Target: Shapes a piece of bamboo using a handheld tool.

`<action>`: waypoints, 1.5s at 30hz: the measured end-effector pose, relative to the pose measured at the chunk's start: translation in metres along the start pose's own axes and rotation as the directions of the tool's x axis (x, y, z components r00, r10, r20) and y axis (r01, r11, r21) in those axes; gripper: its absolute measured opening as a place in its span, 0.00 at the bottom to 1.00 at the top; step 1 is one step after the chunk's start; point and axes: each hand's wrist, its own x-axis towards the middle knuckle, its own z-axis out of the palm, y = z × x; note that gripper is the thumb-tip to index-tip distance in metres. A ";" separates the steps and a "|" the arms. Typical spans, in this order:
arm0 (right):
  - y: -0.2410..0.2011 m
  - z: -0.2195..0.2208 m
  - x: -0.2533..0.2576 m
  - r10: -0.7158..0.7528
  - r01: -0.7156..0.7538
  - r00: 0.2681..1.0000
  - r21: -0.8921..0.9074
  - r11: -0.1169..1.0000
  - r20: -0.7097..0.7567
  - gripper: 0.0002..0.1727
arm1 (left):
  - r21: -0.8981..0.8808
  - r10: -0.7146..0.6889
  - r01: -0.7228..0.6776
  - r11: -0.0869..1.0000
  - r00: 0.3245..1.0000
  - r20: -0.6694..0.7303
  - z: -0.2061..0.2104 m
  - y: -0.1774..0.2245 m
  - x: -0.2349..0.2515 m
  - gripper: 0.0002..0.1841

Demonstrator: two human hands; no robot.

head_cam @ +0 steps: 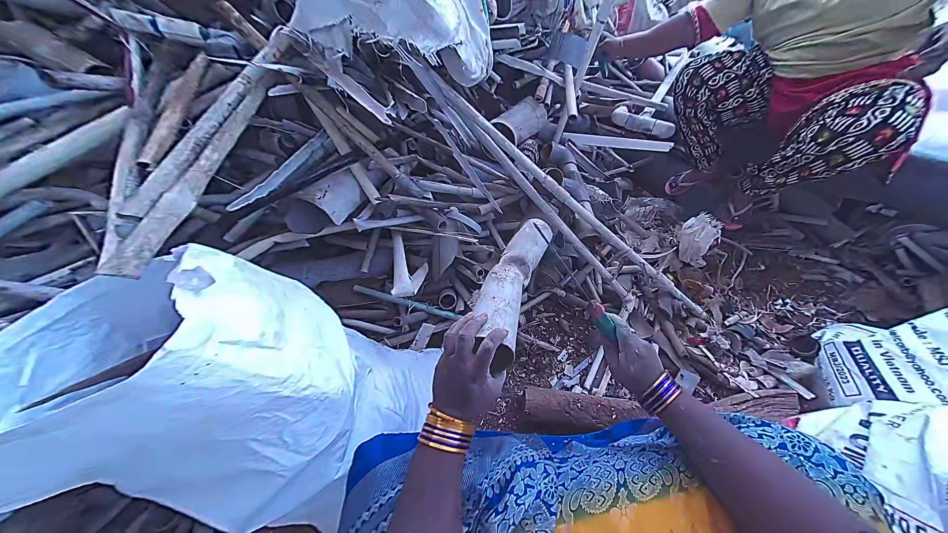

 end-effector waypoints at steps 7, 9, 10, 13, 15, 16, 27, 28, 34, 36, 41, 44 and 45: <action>0.002 -0.028 0.032 0.379 -0.325 0.815 -0.195 0.925 0.439 0.23 | -0.217 -0.253 0.250 0.944 0.967 0.012 -0.007 -0.004 0.002 0.41; 0.015 -0.032 0.032 0.369 -0.405 0.883 0.072 0.912 0.290 0.21 | -0.461 -0.446 0.429 0.777 0.892 0.078 -0.011 -0.008 0.002 0.50; 0.023 -0.031 0.031 0.370 -0.414 0.907 0.267 0.870 0.201 0.20 | -0.590 -0.560 0.537 0.603 0.811 0.166 -0.013 -0.010 0.002 0.54; 0.038 -0.023 0.033 0.406 -0.319 0.910 0.776 0.544 0.089 0.11 | -0.672 -0.750 0.740 0.036 0.464 0.471 -0.013 -0.012 0.005 0.48; 0.037 -0.023 0.034 0.367 -0.234 0.925 0.907 0.351 0.097 0.04 | -0.585 -0.777 0.787 -0.197 0.239 0.582 -0.009 -0.007 0.010 0.25; 0.038 -0.023 0.033 0.340 -0.201 0.937 0.917 0.343 0.079 0.06 | -0.533 -0.777 0.801 -0.273 0.143 0.613 -0.008 -0.005 0.015 0.17; 0.039 -0.030 0.028 0.358 -0.372 0.908 0.812 0.450 0.217 0.10 | -0.516 -0.878 0.842 -0.157 0.121 0.463 0.007 -0.012 0.013 0.26; 0.033 -0.032 0.027 0.411 -0.443 0.872 0.783 0.436 0.264 0.10 | -0.528 -0.893 0.846 -0.079 0.176 0.415 0.009 -0.012 0.012 0.27; 0.026 -0.028 0.028 0.587 -0.669 0.718 0.605 0.432 0.374 0.16 | -0.315 -0.840 0.929 0.193 0.322 0.437 0.004 -0.010 0.007 0.51; 0.031 -0.025 0.029 0.618 -0.699 0.695 0.548 0.460 0.368 0.21 | -0.196 -0.839 0.950 0.244 0.309 0.448 0.001 -0.004 0.012 0.52; 0.041 -0.015 0.028 0.574 -0.663 0.724 0.619 0.421 0.384 0.20 | -0.211 -0.830 0.926 0.314 0.376 0.411 -0.005 -0.004 0.016 0.36; 0.044 -0.011 0.030 0.575 -0.661 0.714 0.653 0.369 0.398 0.19 | -0.187 -0.828 0.894 0.406 0.447 0.339 -0.004 -0.004 0.017 0.23; 0.044 -0.009 0.030 0.585 -0.665 0.703 0.664 0.342 0.404 0.18 | -0.157 -0.829 0.882 0.445 0.472 0.301 -0.005 -0.002 0.018 0.23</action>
